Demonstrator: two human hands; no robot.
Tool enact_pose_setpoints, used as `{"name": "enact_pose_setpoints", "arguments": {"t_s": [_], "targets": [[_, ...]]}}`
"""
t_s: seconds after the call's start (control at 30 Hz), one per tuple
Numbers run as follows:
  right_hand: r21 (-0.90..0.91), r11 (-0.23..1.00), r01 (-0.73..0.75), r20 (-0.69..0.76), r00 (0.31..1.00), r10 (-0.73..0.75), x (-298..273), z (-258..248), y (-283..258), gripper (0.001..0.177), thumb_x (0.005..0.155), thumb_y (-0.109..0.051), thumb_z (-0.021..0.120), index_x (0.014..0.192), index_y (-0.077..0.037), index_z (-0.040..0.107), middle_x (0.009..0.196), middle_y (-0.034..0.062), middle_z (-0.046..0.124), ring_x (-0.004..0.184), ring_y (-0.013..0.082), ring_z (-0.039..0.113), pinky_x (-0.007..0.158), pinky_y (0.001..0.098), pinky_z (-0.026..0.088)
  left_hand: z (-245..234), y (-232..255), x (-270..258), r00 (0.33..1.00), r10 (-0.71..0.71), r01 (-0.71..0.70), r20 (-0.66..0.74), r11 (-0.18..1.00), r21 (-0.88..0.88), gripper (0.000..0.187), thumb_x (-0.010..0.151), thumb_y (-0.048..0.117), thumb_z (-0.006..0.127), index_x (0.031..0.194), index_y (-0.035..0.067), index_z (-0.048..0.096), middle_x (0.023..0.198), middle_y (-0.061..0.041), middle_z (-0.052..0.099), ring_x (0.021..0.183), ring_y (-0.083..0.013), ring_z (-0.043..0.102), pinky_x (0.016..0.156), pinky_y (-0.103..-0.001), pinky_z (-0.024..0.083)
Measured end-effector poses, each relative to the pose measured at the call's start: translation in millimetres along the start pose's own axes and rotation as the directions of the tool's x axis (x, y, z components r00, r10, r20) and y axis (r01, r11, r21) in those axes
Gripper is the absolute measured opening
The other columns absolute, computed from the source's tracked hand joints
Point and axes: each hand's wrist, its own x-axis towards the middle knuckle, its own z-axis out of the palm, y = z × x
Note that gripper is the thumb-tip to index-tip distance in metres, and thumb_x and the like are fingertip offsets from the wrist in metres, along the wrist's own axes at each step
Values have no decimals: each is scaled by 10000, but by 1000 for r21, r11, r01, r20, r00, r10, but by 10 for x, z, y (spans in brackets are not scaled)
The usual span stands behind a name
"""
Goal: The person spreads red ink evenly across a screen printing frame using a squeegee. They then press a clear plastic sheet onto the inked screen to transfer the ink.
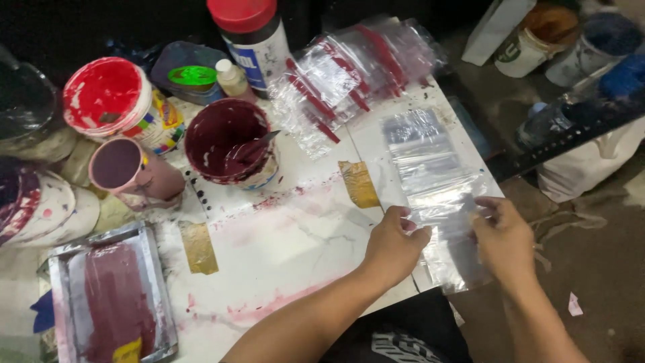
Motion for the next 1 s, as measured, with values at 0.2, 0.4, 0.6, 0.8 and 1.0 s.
{"name": "enact_pose_setpoints", "arguments": {"t_s": [0.2,0.4,0.6,0.8,1.0], "targets": [[5,1000,1,48,999,-1,57,-25,105,333,890,-137,594,1176,-138,765,771,85,696,708,197,605,707,344,471,150,32,76,993,72,-71,-97,997,13,766,881,401,624,1558,158,361,1304,-19,568,1021,-172,603,868,-339,504],[573,819,-21,96,994,-42,201,2,104,155,1004,-40,608,1151,-8,646,823,129,596,656,183,540,544,316,489,241,164,224,991,-98,76,-88,971,-227,813,796,519,660,1483,145,437,1129,-19,560,862,-155,677,671,-296,484],[732,677,81,88,973,-213,265,248,211,137,1065,-116,587,1091,-12,672,864,91,606,774,181,627,616,322,560,335,-245,879,980,129,-191,-149,807,-559,558,841,95,773,1306,-93,528,771,-65,595,540,-130,640,433,-205,526],[-265,466,844,-78,463,-883,540,451,840,281,1014,-168,486,1081,-20,715,1232,220,649,1183,426,603,974,452,483,52,-65,983,964,115,-234,-238,788,-569,473,905,91,699,1319,-50,519,681,-86,623,492,-130,610,400,-214,524],[-260,628,733,115,669,-734,389,426,680,557,1016,-556,452,1362,-177,669,1349,86,652,1353,353,538,1035,514,434,-45,-57,1068,971,105,-217,-215,765,-606,385,924,83,677,1290,37,569,733,-119,691,484,-118,599,390,-187,501]]}}
